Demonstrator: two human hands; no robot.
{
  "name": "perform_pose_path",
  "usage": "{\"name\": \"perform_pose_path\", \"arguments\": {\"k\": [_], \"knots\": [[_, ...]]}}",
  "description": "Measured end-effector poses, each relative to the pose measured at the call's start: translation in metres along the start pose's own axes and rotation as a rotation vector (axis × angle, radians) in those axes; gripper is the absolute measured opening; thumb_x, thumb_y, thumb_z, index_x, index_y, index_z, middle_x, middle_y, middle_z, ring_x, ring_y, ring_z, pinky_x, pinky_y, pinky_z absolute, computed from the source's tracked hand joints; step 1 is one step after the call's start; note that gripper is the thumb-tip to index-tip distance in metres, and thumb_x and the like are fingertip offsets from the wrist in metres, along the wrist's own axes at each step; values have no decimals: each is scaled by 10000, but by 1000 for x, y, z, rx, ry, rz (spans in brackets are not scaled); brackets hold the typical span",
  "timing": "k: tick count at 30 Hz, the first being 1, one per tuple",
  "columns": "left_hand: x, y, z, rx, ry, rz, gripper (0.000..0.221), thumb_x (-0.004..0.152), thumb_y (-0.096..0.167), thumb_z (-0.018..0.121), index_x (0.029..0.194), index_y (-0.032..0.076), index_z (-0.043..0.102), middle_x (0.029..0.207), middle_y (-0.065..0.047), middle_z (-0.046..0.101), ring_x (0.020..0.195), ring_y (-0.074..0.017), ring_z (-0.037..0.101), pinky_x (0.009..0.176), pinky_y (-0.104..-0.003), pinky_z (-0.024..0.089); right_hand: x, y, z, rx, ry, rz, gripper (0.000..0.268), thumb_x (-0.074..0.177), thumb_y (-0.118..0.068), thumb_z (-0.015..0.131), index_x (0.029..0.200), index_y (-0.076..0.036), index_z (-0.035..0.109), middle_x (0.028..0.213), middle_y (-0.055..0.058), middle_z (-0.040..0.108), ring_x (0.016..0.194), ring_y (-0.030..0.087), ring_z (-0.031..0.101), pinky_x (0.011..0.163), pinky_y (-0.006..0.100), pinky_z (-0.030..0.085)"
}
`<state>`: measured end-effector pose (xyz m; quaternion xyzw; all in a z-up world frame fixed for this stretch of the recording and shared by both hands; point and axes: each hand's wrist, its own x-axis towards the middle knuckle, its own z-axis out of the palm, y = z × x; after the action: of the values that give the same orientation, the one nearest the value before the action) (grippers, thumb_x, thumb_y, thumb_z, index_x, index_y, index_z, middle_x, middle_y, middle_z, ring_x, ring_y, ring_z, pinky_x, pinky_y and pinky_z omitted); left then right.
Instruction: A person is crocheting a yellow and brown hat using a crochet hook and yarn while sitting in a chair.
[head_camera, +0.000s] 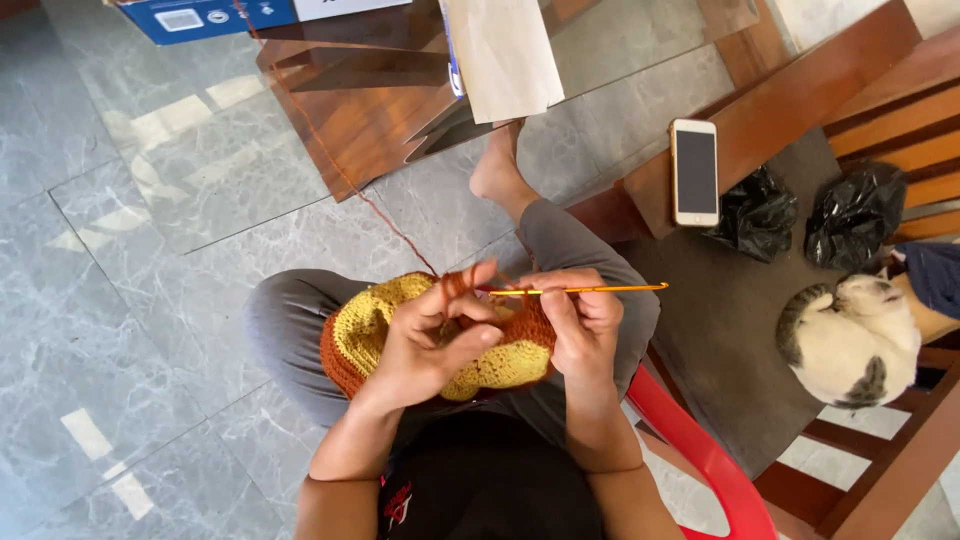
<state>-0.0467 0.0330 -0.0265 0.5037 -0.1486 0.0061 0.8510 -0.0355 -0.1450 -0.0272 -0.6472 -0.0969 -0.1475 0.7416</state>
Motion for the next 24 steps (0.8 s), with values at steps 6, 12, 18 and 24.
{"name": "perform_pose_path", "arguments": {"k": [6,12,18,24], "knots": [[13,34,-16,248,8,77,208,983,143,661,826,20,718,806,-190,767,717,-308,729,772,-404,571,-3,-19,15,64,10,5,143,979,-53,665,945,85,645,886,272,748,826,244,745,779,302,583],[13,30,-62,967,-75,293,466,954,401,709,612,122,561,962,-98,773,903,-324,724,823,-414,496,-10,-29,9,173,-70,69,143,953,-22,685,913,111,650,820,308,745,774,306,777,738,332,613],[-3,-5,-53,-319,-383,335,537,999,306,613,1469,80,487,1481,-344,462,1405,-455,426,1196,-600,281,-19,-2,9,335,-107,38,112,901,75,681,952,108,587,836,359,723,781,353,781,694,370,637],[-13,-9,1,-50,-83,-24,1329,788,-34,847,1604,158,-184,1018,-221,704,885,-216,693,874,-341,597,-39,-14,0,-93,34,-307,191,850,155,719,948,59,587,898,327,748,807,392,796,743,409,642]]}}
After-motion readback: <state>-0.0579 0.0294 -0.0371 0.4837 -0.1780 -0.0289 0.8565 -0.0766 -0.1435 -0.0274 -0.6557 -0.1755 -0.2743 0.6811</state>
